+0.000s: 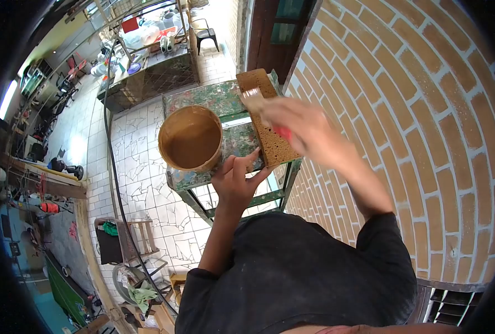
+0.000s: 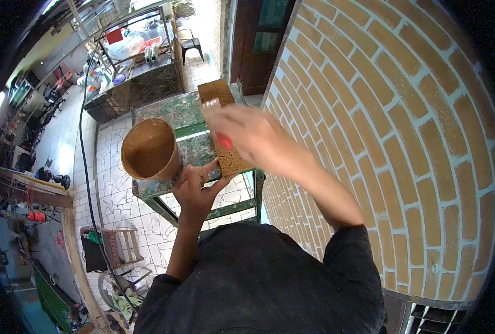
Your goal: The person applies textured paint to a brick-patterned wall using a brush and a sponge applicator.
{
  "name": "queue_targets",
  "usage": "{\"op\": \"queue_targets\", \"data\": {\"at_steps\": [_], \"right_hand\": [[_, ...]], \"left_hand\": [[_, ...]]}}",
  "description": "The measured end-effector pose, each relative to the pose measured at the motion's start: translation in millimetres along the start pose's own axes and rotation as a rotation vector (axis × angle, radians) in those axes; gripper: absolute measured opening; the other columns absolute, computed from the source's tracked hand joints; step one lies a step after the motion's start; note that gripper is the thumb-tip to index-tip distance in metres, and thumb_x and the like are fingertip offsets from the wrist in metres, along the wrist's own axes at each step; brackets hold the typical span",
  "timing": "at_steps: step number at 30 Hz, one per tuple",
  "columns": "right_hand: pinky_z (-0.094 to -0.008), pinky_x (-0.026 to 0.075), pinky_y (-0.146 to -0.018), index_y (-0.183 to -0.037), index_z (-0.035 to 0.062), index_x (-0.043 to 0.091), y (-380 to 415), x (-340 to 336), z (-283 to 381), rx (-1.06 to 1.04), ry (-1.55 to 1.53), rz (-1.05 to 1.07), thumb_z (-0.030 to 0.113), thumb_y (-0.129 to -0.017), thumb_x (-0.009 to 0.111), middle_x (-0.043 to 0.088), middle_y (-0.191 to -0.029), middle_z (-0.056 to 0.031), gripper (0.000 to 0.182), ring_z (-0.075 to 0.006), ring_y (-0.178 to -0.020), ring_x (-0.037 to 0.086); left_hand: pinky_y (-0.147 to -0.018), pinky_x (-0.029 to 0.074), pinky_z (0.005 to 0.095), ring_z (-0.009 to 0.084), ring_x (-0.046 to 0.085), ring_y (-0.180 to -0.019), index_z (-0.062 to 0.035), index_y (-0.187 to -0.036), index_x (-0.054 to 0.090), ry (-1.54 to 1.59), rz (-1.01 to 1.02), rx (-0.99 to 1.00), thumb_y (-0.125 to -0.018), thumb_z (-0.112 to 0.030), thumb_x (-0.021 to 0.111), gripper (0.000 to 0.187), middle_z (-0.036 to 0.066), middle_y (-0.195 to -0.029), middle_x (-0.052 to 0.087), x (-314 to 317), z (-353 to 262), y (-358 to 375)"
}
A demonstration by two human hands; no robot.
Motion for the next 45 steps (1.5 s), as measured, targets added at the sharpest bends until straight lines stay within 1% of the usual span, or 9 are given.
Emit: {"op": "queue_targets", "data": {"at_steps": [3,10,12,17,25,27,37,41,45], "right_hand": [[-0.0314,0.068,-0.073,-0.096,0.0001,0.066,39.3,-10.4,38.6,-0.078,0.072,0.028,0.007,-0.087,0.073,0.072,-0.105,-0.023,0.014,-0.0336,-0.1,0.075],[-0.031,0.068,-0.075,-0.104,0.0022,0.067,77.3,-52.1,88.8,-0.075,-0.02,0.209,0.011,-0.089,0.075,0.074,-0.105,-0.0186,0.019,-0.0323,-0.103,0.075],[-0.0315,0.068,-0.077,-0.105,0.0025,0.068,77.3,-65.4,85.5,-0.043,-0.104,0.148,0.012,-0.089,0.074,0.074,-0.107,-0.0182,0.02,-0.0319,-0.104,0.075],[-0.0371,0.067,-0.077,-0.11,0.0058,0.072,67.7,-77.4,35.3,0.075,-0.048,-0.137,0.009,-0.091,0.071,0.074,-0.112,-0.0163,0.02,-0.0299,-0.104,0.075],[-0.0377,0.062,-0.085,-0.112,0.0014,0.07,14.0,-10.4,-62.7,0.128,0.004,-0.163,0.0,-0.088,0.07,0.074,-0.11,-0.0168,0.024,-0.0298,-0.101,0.074],[-0.0381,0.063,-0.083,-0.112,0.0007,0.07,17.3,5.2,-70.2,0.142,-0.107,-0.1,0.001,-0.088,0.07,0.074,-0.11,-0.017,0.024,-0.0311,-0.101,0.074],[-0.0424,0.062,-0.087,-0.108,-0.0018,0.07,89.6,-44.0,48.5,0.139,-0.084,0.11,0.003,-0.084,0.074,0.072,-0.117,-0.0212,0.025,-0.0387,-0.109,0.072],[-0.0417,0.065,-0.088,-0.109,0.0015,0.069,103.9,-57.6,65.3,0.187,-0.126,0.121,0.012,-0.089,0.071,0.072,-0.116,-0.0186,0.022,-0.033,-0.107,0.073],[-0.0371,0.066,-0.076,-0.114,0.0037,0.071,114.3,-72.3,51.4,0.162,-0.26,-0.186,0.011,-0.091,0.073,0.075,-0.112,-0.0181,0.025,-0.0282,-0.101,0.075]], "left_hand": [[-0.051,0.046,0.0291,0.0129,0.054,-0.058,-0.0021,-0.109,0.073,-0.006,0.011,-0.003,-0.071,-0.026,0.093,0.049,0.0,-0.074,0.059,-1.5,-1.1,-1.4],[-0.048,0.04,0.0286,0.0124,0.049,-0.055,-0.0016,-0.107,0.073,0.045,0.008,-0.073,-0.072,-0.026,0.094,0.048,-0.001,-0.068,0.052,2.3,7.3,4.2],[-0.046,0.035,0.0274,0.0119,0.039,-0.051,-0.0095,-0.083,0.045,-0.008,-0.001,-0.03,-0.069,-0.026,0.097,0.057,0.004,-0.07,0.068,2.1,4.7,1.7],[-0.046,0.034,0.0265,0.0091,0.038,-0.052,-0.0098,-0.082,0.046,0.009,-0.006,-0.034,-0.069,-0.026,0.098,0.056,0.001,-0.067,0.062,4.2,5.1,3.2],[-0.046,0.032,0.0245,0.0065,0.039,-0.052,-0.0105,-0.08,0.045,0.037,-0.028,-0.056,-0.071,-0.028,0.098,0.056,-0.003,-0.061,0.043,3.8,2.7,3.2],[-0.049,0.04,0.0281,0.012,0.048,-0.056,-0.0026,-0.103,0.075,0.052,-0.027,-0.096,-0.071,-0.024,0.095,0.043,-0.001,-0.069,0.049,4.1,4.5,5.5],[-0.049,0.039,0.0291,0.0127,0.046,-0.056,-0.0033,-0.102,0.076,0.056,-0.009,-0.086,-0.069,-0.024,0.095,0.044,-0.001,-0.068,0.046,3.7,6.6,6.0],[-0.048,0.036,0.0293,0.0119,0.044,-0.055,-0.002,-0.103,0.077,0.054,-0.001,-0.089,-0.069,-0.023,0.095,0.044,-0.001,-0.067,0.043,4.1,5.2,5.7],[-0.048,0.036,0.0283,0.0111,0.043,-0.054,-0.0017,-0.102,0.077,0.024,-0.028,-0.08,-0.069,-0.023,0.096,0.043,-0.001,-0.066,0.044,0.5,1.0,2.1]]}}
Point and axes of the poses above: each hand's wrist, its own y-axis away from the middle knuckle, its own x-axis out of the palm, z = x × y, the point moved 6 cm from there along -y, towards the middle knuckle
